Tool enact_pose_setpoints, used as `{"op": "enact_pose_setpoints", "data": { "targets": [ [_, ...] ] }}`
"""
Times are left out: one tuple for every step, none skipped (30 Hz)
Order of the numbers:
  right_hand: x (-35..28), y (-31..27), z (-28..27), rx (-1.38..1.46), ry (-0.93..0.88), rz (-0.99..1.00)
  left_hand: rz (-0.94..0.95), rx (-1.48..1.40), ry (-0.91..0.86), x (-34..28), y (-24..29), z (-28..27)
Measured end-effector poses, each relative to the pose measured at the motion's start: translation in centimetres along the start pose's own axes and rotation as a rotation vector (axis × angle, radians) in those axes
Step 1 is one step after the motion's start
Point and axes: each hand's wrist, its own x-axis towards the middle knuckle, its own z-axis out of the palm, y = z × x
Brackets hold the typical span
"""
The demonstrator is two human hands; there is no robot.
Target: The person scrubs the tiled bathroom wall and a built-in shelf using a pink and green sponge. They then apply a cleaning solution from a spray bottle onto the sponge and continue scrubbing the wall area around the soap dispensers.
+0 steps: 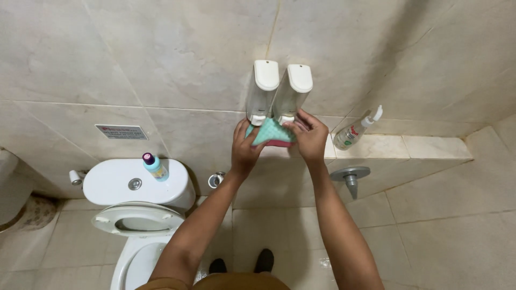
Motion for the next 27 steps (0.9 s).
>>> {"op": "enact_pose_setpoints", "data": {
  "targets": [
    [0.0,-0.4,0.1,0.003,0.001,0.0,0.002,0.002,-0.002,-0.3,-0.3,0.1],
    [0.0,-0.7,0.3,-0.038,0.006,-0.001,0.003,0.014,0.005,-0.6,-0.7,0.3],
    [-0.1,-0.9,0.3,-0.081,0.013,0.001,0.002,0.024,0.01,-1.0,-1.0,0.5],
    [-0.3,-0.9,0.4,-0.08,0.016,0.005,0.002,0.024,0.005,-1.3,-1.1,0.5],
    [-0.4,-0.9,0.6,-0.043,0.019,0.0,0.014,0.028,0.008,-1.4,-1.3,0.5],
    [-0.4,-0.9,0.7,-0.005,0.021,-0.005,0.025,0.032,0.012,-1.4,-1.5,0.6],
    [-0.6,-0.6,0.7,-0.006,0.025,0.004,0.021,0.03,0.004,-1.5,-1.5,0.5],
    [-0.8,-0.4,0.7,-0.044,0.051,-0.041,0.02,0.021,-0.004,-1.5,-1.5,0.4],
    [-0.7,-0.2,0.9,-0.081,0.074,-0.089,0.021,0.014,-0.008,-1.2,-1.6,0.4],
    [-0.9,-0.8,1.0,-0.081,0.075,-0.085,0.018,0.014,-0.012,-1.5,-2.0,0.6],
    [-0.9,-1.3,1.2,-0.174,0.098,-0.129,0.053,-0.004,0.011,-1.6,-2.5,0.9],
    [-0.9,-1.9,1.4,-0.267,0.12,-0.173,0.089,-0.022,0.033,-1.7,-3.0,1.1],
    [-0.9,-1.6,1.4,-0.27,0.121,-0.166,0.083,-0.024,0.028,-1.5,-2.8,1.0],
    [-0.8,-1.3,1.5,-0.282,0.142,-0.181,0.052,-0.023,0.002,-1.2,-2.6,0.9],
    [-0.8,-1.0,1.6,-0.295,0.162,-0.195,0.021,-0.02,-0.024,-1.0,-2.5,0.7],
    [-0.9,-0.6,1.4,-0.297,0.162,-0.188,0.015,-0.021,-0.029,-1.2,-2.9,1.1],
    [-0.8,-0.3,1.3,-0.265,0.146,-0.191,0.029,-0.016,-0.024,-1.3,-3.3,1.4],
    [-0.8,0.0,1.2,-0.234,0.13,-0.193,0.042,-0.011,-0.019,-1.4,-3.7,1.6],
    [-0.6,0.3,1.4,-0.232,0.124,-0.19,0.038,-0.006,-0.019,-1.2,-3.8,1.7],
    [-0.5,0.5,1.5,-0.273,0.168,-0.196,0.06,-0.032,0.005,-1.2,-3.8,1.7],
    [-0.5,0.7,1.6,-0.316,0.211,-0.204,0.083,-0.058,0.031,-1.1,-3.7,1.7],
    [-0.2,0.5,1.8,-0.315,0.204,-0.203,0.078,-0.054,0.035,-1.2,-4.0,1.7],
    [-0.3,0.3,1.9,-0.27,0.19,-0.203,0.065,-0.078,0.015,-1.5,-4.1,1.7],
    [-0.5,-0.1,1.8,-0.225,0.176,-0.202,0.051,-0.103,-0.004,-1.8,-4.0,1.6],
    [-0.7,-0.3,1.5,-0.226,0.187,-0.205,0.059,-0.11,-0.009,-1.8,-3.5,1.4],
    [-0.9,-0.6,1.1,-0.279,0.138,-0.255,0.055,-0.062,-0.007,-1.8,-3.0,1.1],
    [-0.5,-1.1,0.7,-0.333,0.087,-0.312,0.055,-0.016,0.002,-1.3,-2.5,1.1]
  ]
}}
